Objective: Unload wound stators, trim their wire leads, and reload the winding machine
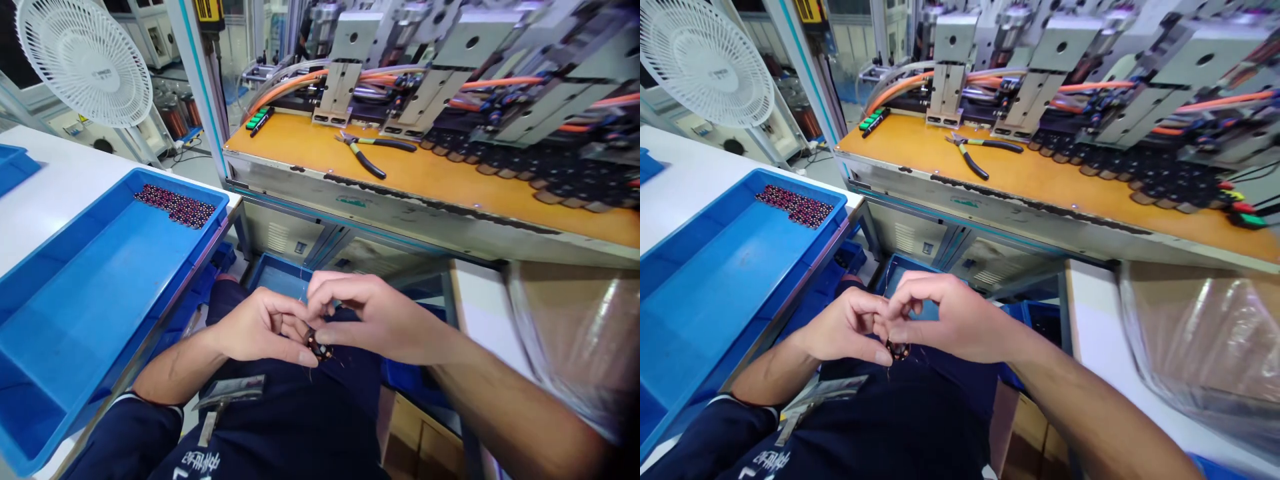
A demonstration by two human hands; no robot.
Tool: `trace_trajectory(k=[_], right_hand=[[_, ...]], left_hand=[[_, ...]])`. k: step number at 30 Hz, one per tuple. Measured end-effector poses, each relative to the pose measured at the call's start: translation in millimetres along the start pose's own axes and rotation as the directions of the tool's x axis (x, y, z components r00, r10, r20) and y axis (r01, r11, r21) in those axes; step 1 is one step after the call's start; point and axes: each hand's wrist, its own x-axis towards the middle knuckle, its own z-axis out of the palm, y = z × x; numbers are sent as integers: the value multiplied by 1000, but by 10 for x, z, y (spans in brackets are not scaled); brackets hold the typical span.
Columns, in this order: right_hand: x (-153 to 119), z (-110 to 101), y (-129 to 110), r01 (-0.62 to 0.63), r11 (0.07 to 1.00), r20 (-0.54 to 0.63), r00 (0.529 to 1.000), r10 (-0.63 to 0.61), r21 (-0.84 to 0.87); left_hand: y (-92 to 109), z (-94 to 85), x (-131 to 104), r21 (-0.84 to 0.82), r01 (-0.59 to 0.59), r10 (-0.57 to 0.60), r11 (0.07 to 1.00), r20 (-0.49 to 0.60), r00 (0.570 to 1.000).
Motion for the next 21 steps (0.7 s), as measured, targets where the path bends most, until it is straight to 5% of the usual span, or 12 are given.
trace_trajectory(k=[7, 14, 21], right_hand=[[-96, 159, 4, -189, 982, -218, 958, 185, 6], [-214, 206, -85, -319, 932, -173, 921, 348, 172], [-191, 198, -145, -293, 953, -140, 943, 301, 76]], left_hand=[[-49, -64, -79, -69, -66, 59, 995, -99, 993], [-63, -42, -62, -8, -259, 259, 966, -40, 965], [-69, -17, -74, -44, -220, 219, 975, -30, 975]])
